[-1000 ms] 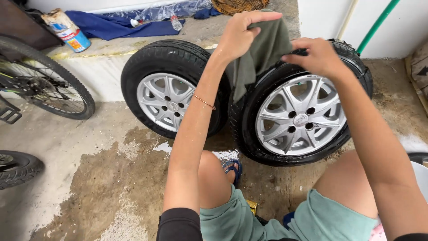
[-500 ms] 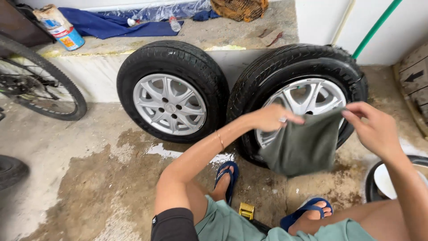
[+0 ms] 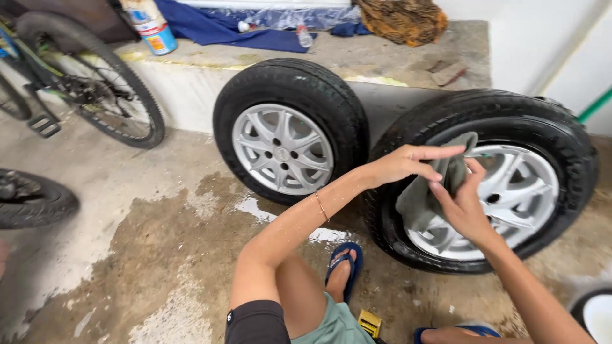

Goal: The person is using a cloth to wipe and dry the rims and sidewalls of two car tires at a natural pace.

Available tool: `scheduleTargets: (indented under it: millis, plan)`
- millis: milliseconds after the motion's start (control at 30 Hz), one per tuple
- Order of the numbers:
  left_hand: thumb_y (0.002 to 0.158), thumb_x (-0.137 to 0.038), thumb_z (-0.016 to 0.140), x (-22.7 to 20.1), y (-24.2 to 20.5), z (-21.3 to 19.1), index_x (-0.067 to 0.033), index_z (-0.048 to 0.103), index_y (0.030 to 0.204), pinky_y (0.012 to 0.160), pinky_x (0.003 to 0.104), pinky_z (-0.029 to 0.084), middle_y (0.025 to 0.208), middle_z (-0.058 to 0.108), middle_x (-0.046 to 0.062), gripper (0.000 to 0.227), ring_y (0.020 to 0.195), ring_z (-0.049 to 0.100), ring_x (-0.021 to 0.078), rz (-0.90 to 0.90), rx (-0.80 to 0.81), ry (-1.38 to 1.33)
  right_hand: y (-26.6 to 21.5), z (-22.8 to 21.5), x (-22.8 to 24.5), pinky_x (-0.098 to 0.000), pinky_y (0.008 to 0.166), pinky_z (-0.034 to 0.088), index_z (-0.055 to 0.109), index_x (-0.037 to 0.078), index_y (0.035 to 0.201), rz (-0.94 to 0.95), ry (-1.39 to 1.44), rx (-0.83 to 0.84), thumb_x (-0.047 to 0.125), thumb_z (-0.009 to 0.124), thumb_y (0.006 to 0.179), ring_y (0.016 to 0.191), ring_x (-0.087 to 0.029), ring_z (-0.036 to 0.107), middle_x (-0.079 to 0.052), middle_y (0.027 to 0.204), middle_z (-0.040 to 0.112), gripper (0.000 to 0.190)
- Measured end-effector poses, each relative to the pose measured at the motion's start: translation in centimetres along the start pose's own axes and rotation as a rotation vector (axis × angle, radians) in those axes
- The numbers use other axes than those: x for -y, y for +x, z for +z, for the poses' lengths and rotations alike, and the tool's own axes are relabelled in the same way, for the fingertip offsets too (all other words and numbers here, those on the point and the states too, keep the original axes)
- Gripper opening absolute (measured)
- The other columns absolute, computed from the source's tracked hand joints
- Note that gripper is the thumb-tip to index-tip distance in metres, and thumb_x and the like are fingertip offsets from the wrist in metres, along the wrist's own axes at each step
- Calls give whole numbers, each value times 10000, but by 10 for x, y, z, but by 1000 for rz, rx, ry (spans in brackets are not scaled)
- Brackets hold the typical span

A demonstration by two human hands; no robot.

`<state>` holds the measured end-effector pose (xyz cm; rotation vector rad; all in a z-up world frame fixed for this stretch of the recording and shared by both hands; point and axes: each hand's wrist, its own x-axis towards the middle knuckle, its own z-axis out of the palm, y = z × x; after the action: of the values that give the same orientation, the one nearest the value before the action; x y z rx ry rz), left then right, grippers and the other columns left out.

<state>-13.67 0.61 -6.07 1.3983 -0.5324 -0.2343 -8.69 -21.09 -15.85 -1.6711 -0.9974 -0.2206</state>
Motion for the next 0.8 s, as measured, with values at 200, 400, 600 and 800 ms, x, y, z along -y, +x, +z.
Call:
scheduleTargets:
  millis: [200, 400, 600, 800]
  plan:
    - [955, -262, 638, -30, -29, -95, -362, 611, 1442, 1260, 377, 374, 1463, 632, -91, 498, 1441, 526, 145, 111, -557, 624, 107, 102, 59, -638, 872, 455, 273, -53, 1470, 79, -43, -228, 58, 431, 1155, 1100, -521, 556, -394, 1223, 504, 369]
    - [1054, -260, 514, 17, -30, -243, -245, 412, 1562, 1175, 666, 240, 1607, 447, 44, 519, 1518, 368, 278, -39, -985, 1243, 191, 181, -33, -631, 1053, 343, 446, -75, 1365, 143, -226, -189, 287, 345, 1208, 1228, -565, 449, -319, 1293, 454, 406]
    - [1061, -522, 464, 52, -26, -304, -218, 566, 1444, 1223, 743, 89, 1534, 540, 52, 499, 1523, 363, 270, -39, -995, 1857, 192, 243, -45, -725, 1054, 348, 322, -9, 1514, 441, -254, -85, 338, 264, 1169, 1313, -583, 430, -345, 1552, 368, 493]
    - [999, -626, 433, 54, -40, -331, -265, 613, 1341, 1193, 780, 186, 1410, 618, 11, 528, 1408, 507, 234, 149, -1069, 1942, 194, 271, -31, -647, 1215, 124, 174, 73, 1662, 428, -246, -191, 348, 277, 1182, 1525, -495, 201, -313, 1653, 231, 563]
